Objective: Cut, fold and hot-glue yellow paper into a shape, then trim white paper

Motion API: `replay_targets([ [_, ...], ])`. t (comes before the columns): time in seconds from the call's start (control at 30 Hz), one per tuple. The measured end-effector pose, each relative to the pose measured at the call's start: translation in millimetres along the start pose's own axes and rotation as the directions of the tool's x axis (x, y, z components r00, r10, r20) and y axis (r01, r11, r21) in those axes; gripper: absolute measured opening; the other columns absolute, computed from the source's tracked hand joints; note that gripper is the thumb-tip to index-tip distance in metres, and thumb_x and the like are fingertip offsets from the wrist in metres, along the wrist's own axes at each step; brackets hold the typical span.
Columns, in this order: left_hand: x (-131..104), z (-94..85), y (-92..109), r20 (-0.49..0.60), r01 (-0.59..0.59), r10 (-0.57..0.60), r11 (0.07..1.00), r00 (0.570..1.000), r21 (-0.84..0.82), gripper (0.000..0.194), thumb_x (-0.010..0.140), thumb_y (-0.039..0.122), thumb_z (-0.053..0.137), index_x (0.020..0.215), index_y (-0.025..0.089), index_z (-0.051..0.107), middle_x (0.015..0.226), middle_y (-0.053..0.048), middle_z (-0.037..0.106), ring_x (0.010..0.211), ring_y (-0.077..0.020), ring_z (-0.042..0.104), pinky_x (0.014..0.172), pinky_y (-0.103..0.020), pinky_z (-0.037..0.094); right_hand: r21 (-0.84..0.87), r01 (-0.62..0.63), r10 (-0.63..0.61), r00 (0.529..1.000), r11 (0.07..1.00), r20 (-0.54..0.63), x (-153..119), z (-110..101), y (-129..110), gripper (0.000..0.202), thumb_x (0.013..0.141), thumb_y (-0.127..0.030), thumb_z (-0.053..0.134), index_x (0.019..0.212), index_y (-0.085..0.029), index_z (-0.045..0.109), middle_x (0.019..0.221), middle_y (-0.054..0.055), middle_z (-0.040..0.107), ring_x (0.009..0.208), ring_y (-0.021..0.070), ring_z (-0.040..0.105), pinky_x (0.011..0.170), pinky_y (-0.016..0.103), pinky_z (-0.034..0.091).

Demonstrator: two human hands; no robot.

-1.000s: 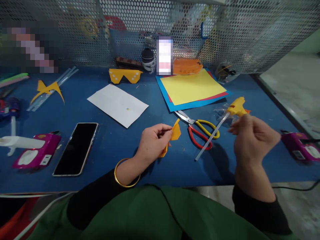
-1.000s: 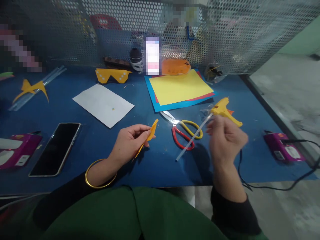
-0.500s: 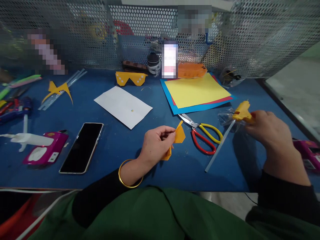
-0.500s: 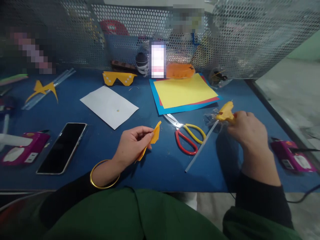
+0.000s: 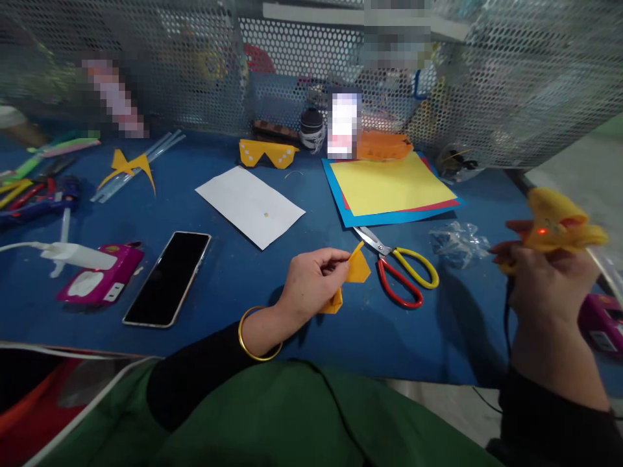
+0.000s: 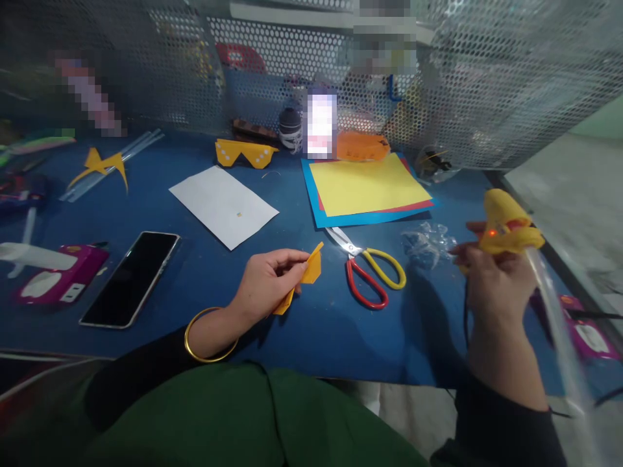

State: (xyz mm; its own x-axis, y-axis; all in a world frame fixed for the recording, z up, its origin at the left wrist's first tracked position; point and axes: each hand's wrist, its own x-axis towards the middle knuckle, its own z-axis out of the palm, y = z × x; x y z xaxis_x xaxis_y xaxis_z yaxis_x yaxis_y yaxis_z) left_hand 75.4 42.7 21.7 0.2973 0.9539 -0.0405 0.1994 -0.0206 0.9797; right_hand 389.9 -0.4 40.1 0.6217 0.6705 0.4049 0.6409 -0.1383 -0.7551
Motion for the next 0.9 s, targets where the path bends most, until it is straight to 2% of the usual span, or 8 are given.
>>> replay_targets([
  [0.07,-0.5,-0.2,0.8,0.001,-0.003,0.003,1.0,1.0,0.001,0.025,0.082,0.025,0.061,0.099,0.017,0.078,0.069,-0.004,0.075,0.049,-0.0115,0.063,0.047,-0.022,0.051,0.289,-0.092,0.079,0.995,0.953,0.056,-25.4,4.9,-27.0,0.017,0.066,-0.017,0.064,0.083,-0.018,0.07,0.069,0.007,0.063,0.052,0.0167,0.054,0.051,0.035,0.042],
  [0.13,-1.3,-0.3,1.6,0.005,-0.003,0.003,1.0,1.0,0.005,0.026,0.082,0.026,0.061,0.1,0.016,0.078,0.071,-0.005,0.076,0.05,-0.0115,0.063,0.047,-0.022,0.051,0.486,-0.165,0.098,0.982,0.858,0.161,-54.9,7.3,-51.1,0.017,0.073,-0.023,0.07,0.09,-0.02,0.072,0.089,0.009,0.07,0.054,0.0159,0.057,0.05,0.033,0.043],
  [0.17,-1.8,-0.3,2.0,0.005,-0.004,0.004,1.0,1.0,0.007,0.026,0.083,0.026,0.061,0.1,0.016,0.078,0.072,-0.005,0.076,0.05,-0.0117,0.064,0.047,-0.022,0.051,0.525,-0.229,0.112,0.963,0.82,0.245,-69.9,7.6,-60.5,0.02,0.079,-0.03,0.07,0.096,-0.022,0.072,0.089,0.009,0.071,0.053,0.0163,0.057,0.048,0.033,0.043],
  [0.27,-3.4,0.2,2.3,0.001,-0.019,0.019,1.0,1.0,0.02,0.026,0.083,0.025,0.061,0.099,0.016,0.078,0.077,-0.006,0.078,0.053,-0.012,0.065,0.048,-0.021,0.051,0.467,-0.33,0.077,0.873,0.821,0.482,-108.3,7.2,-74.6,0.022,0.086,-0.043,0.066,0.097,-0.025,0.076,0.082,0.007,0.072,0.057,0.0185,0.06,0.049,0.031,0.046],
  [0.37,-4.3,0.7,2.3,-0.001,-0.033,0.033,0.999,0.999,0.022,0.026,0.083,0.023,0.06,0.1,0.016,0.078,0.078,-0.005,0.078,0.054,-0.0114,0.065,0.049,-0.021,0.052,0.401,-0.224,-0.068,0.799,0.888,0.597,-129.4,8.6,-72.1,0.025,0.092,-0.043,0.061,0.105,-0.027,0.075,0.073,0.004,0.07,0.061,0.0183,0.062,0.051,0.029,0.048],
  [0.43,-4.6,0.7,2.4,0.0,-0.033,0.033,0.999,0.999,0.025,0.026,0.083,0.023,0.06,0.1,0.016,0.078,0.077,-0.004,0.078,0.054,-0.011,0.065,0.049,-0.02,0.051,0.368,-0.131,-0.127,0.791,0.921,0.599,-134.4,11.1,-67.2,0.024,0.094,-0.042,0.06,0.105,-0.026,0.074,0.076,0.004,0.07,0.061,0.0167,0.063,0.051,0.026,0.047],
  [0.53,-4.6,0.4,2.3,-0.016,-0.048,0.049,0.998,0.999,0.039,0.024,0.083,0.023,0.061,0.099,0.017,0.078,0.078,-0.005,0.078,0.057,-0.0114,0.065,0.049,-0.019,0.05,0.315,-0.056,-0.136,0.819,0.948,0.558,-135.7,14.9,-62.3,0.024,0.094,-0.042,0.06,0.101,-0.023,0.074,0.076,0.004,0.07,0.058,0.0149,0.061,0.048,0.026,0.046],
  [0.9,-3.7,0.9,1.2,0.0,-0.062,0.062,0.994,0.998,0.086,0.021,0.083,0.022,0.062,0.095,0.019,0.079,0.075,-0.002,0.076,0.058,-0.0114,0.063,0.048,-0.02,0.048,0.246,0.062,-0.184,0.842,0.967,0.507,-133.2,18.2,-58.8,0.017,0.093,-0.036,0.06,0.093,-0.024,0.071,0.077,0.002,0.067,0.057,0.0153,0.058,0.054,0.03,0.05],
])
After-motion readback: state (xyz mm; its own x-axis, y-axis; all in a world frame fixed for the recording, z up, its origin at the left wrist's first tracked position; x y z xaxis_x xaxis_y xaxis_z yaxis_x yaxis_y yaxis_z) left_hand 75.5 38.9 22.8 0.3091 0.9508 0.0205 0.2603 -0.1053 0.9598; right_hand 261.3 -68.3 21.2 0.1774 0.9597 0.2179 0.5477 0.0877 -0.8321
